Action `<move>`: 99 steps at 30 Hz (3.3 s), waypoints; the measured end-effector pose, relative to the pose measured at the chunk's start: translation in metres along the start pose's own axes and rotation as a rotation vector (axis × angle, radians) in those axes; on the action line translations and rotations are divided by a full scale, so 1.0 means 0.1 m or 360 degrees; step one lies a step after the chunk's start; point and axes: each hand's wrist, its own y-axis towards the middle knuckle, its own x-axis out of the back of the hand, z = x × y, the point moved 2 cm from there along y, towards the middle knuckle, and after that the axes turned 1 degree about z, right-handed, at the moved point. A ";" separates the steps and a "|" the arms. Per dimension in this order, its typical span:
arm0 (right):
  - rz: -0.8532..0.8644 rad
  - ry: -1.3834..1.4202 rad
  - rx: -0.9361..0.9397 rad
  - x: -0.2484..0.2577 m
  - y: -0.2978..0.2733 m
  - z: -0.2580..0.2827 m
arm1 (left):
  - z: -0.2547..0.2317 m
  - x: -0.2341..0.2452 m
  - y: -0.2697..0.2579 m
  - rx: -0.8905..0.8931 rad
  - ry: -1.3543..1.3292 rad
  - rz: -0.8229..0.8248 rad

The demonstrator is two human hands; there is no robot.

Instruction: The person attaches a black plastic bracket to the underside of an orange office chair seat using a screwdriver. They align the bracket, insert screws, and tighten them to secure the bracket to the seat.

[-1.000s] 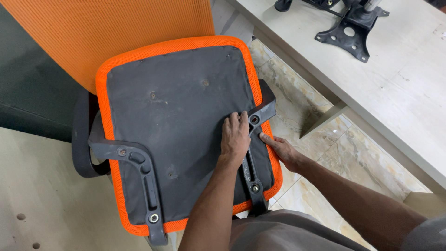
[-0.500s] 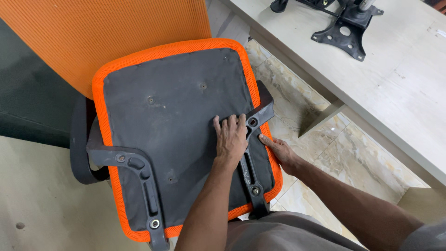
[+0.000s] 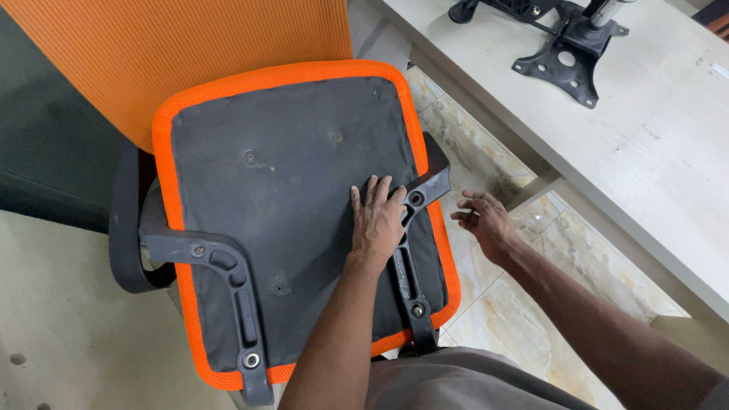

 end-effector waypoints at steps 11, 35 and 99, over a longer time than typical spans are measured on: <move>-0.0291 -0.0615 0.0513 -0.63 -0.41 0.48 | 0.01 0.02 0.03 0.0025 -0.0049 -0.0026; -0.0067 -0.2126 0.1267 -1.16 -0.58 0.72 | 0.00 0.07 0.03 0.0016 -0.0011 -0.0052; 0.0154 -0.2327 0.0780 -1.46 -0.74 0.94 | -0.02 0.05 0.05 0.0092 -0.0057 0.0008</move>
